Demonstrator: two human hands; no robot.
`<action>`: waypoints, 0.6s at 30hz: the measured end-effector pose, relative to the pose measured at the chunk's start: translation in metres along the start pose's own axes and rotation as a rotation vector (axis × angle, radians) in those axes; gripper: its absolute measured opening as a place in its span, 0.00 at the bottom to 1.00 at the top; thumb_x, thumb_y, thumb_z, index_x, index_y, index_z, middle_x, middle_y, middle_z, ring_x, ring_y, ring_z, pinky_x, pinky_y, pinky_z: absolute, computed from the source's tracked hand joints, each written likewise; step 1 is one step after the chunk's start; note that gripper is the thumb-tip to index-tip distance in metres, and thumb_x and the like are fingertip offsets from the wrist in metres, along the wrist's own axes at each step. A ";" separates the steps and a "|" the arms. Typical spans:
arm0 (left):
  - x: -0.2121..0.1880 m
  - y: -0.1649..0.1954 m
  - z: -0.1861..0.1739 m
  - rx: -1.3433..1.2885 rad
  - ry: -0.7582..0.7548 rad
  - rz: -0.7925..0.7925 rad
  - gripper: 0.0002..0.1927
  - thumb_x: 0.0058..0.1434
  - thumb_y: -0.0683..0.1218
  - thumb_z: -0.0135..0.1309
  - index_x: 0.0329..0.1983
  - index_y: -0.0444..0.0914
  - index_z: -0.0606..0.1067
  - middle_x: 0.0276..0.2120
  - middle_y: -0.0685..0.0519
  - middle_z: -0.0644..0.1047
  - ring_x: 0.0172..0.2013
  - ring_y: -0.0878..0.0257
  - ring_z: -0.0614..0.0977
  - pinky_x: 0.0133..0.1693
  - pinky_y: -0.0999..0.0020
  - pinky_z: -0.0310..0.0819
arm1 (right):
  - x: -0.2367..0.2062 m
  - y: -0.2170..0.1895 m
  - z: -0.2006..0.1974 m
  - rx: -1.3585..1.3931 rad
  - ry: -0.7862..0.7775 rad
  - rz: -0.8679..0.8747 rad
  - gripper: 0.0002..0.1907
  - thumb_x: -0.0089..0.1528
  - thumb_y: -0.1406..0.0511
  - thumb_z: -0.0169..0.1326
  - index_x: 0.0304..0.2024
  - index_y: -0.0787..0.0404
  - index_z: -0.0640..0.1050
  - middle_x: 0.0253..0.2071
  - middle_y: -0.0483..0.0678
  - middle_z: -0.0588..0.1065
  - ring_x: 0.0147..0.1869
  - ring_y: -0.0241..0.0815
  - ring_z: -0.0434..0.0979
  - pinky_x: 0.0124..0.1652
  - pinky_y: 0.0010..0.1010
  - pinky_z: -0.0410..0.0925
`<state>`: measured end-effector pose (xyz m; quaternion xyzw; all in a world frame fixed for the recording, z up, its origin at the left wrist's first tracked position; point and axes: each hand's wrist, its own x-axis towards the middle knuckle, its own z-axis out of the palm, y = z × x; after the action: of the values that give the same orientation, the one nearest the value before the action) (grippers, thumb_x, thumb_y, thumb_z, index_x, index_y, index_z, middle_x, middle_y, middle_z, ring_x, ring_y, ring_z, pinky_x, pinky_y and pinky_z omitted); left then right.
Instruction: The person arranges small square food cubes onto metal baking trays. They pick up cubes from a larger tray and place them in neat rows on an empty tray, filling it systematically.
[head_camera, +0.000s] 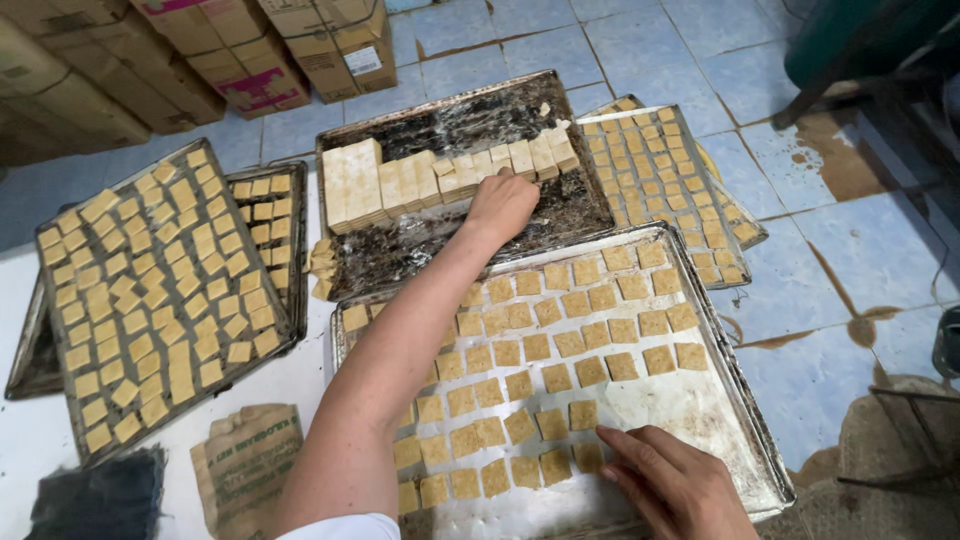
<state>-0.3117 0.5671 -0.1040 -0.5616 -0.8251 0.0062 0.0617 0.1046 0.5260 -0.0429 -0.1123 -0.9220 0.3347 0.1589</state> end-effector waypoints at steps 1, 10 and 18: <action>-0.005 -0.003 -0.001 -0.029 0.015 0.021 0.09 0.51 0.31 0.53 0.28 0.34 0.82 0.34 0.40 0.83 0.44 0.47 0.83 0.44 0.53 0.82 | 0.000 -0.001 -0.001 0.003 0.003 0.001 0.21 0.53 0.66 0.65 0.51 0.57 0.82 0.32 0.47 0.80 0.32 0.42 0.85 0.31 0.35 0.76; -0.109 -0.092 -0.076 -0.281 -0.082 -0.089 0.09 0.57 0.44 0.56 0.39 0.37 0.81 0.38 0.38 0.81 0.42 0.41 0.82 0.46 0.46 0.77 | -0.006 0.006 0.002 -0.006 0.047 0.036 0.22 0.50 0.68 0.66 0.48 0.56 0.82 0.28 0.46 0.80 0.30 0.39 0.85 0.31 0.30 0.77; -0.200 -0.170 -0.111 -0.005 -0.123 -0.190 0.05 0.61 0.39 0.56 0.36 0.35 0.82 0.41 0.43 0.82 0.47 0.51 0.81 0.50 0.52 0.79 | 0.005 -0.001 0.018 0.005 0.013 0.036 0.26 0.49 0.68 0.66 0.52 0.56 0.82 0.28 0.46 0.81 0.31 0.37 0.86 0.32 0.29 0.78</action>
<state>-0.3848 0.3121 0.0003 -0.4797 -0.8767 0.0329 0.0097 0.0935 0.5160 -0.0540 -0.1304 -0.9180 0.3390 0.1590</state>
